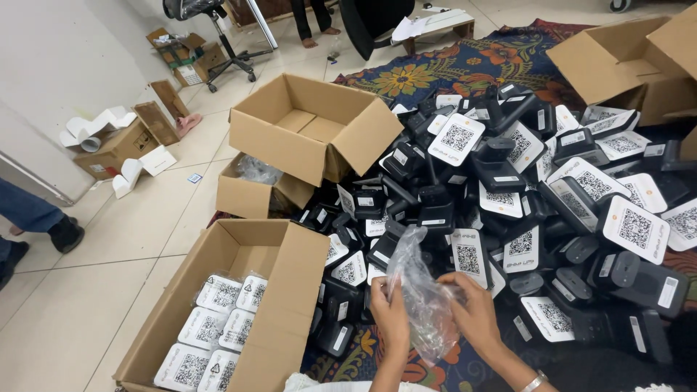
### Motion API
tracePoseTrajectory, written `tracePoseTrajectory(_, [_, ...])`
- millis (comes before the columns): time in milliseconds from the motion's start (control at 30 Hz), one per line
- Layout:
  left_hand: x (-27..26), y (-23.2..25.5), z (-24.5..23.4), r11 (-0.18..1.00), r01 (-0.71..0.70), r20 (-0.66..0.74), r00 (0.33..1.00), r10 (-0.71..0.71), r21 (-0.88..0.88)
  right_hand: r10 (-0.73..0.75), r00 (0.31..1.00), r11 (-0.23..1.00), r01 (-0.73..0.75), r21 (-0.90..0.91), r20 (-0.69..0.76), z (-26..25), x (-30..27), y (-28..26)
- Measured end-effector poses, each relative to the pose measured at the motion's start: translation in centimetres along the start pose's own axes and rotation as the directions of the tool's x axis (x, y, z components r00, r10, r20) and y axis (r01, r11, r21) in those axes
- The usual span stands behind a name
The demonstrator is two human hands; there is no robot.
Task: The person packs electronic payment terminal stands with QR codes into cardboard boxes.
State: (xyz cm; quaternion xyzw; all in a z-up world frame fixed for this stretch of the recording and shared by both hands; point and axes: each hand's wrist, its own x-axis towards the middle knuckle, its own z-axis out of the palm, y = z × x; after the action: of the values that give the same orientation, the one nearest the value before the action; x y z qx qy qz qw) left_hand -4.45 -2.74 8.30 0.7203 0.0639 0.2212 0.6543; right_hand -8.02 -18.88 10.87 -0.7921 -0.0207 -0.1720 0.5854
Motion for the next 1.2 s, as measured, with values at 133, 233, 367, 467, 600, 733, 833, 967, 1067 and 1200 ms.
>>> tracePoseTrajectory(133, [1.2,-2.1,-1.0,0.996,0.083,-0.087,0.993,-0.08,0.032,0.176,0.972,0.982,-0.161,0.103,-0.158,-0.7,0.8,-0.1])
tracePoseTrajectory(233, [0.6,1.0,-1.8,0.956,0.229,-0.12,0.97,-0.21,0.182,0.295,0.92,0.952,-0.26,0.162,-0.257,-1.1,0.7,1.2])
tracePoseTrajectory(367, [-2.0,6.3,-1.8,0.884,-0.166,0.113,0.985,0.129,0.437,0.277,0.92,0.959,-0.244,0.146,-0.277,-0.8,0.9,2.3])
tracePoseTrajectory(467, [-3.7,8.7,-0.7,0.805,-0.448,0.373,0.875,0.307,0.388,0.266,0.936,0.963,-0.247,0.108,-0.231,-0.2,1.0,2.9])
tracePoseTrajectory(600, [-4.0,7.3,0.3,0.775,-0.557,0.628,0.726,0.281,0.298,0.185,0.974,0.981,-0.175,0.085,-0.128,0.1,0.9,4.0])
tracePoseTrajectory(733, [-2.5,4.4,-0.5,0.775,-0.537,0.665,0.717,0.21,0.334,0.267,0.963,0.953,-0.268,0.139,0.023,-0.8,1.8,1.6])
tracePoseTrajectory(833, [-0.5,5.7,-2.6,0.705,-0.59,0.675,0.706,0.214,0.393,0.343,0.913,0.927,-0.367,0.074,0.221,-0.7,2.8,3.7])
tracePoseTrajectory(967, [2.5,6.5,-6.1,0.651,-0.625,0.692,0.692,0.206,0.432,0.315,0.893,0.929,-0.359,0.086,0.323,-0.4,4.2,5.9])
tracePoseTrajectory(1067, [4.0,5.7,-8.7,0.606,-0.629,0.704,0.693,0.154,0.487,0.359,0.856,0.839,-0.471,0.274,0.372,0.7,4.5,6.3])
tracePoseTrajectory(1200, [5.1,6.2,-10.5,0.643,-0.467,0.55,0.831,0.083,0.608,0.444,0.788,0.784,-0.572,0.24,0.426,7.4,4.0,18.8])
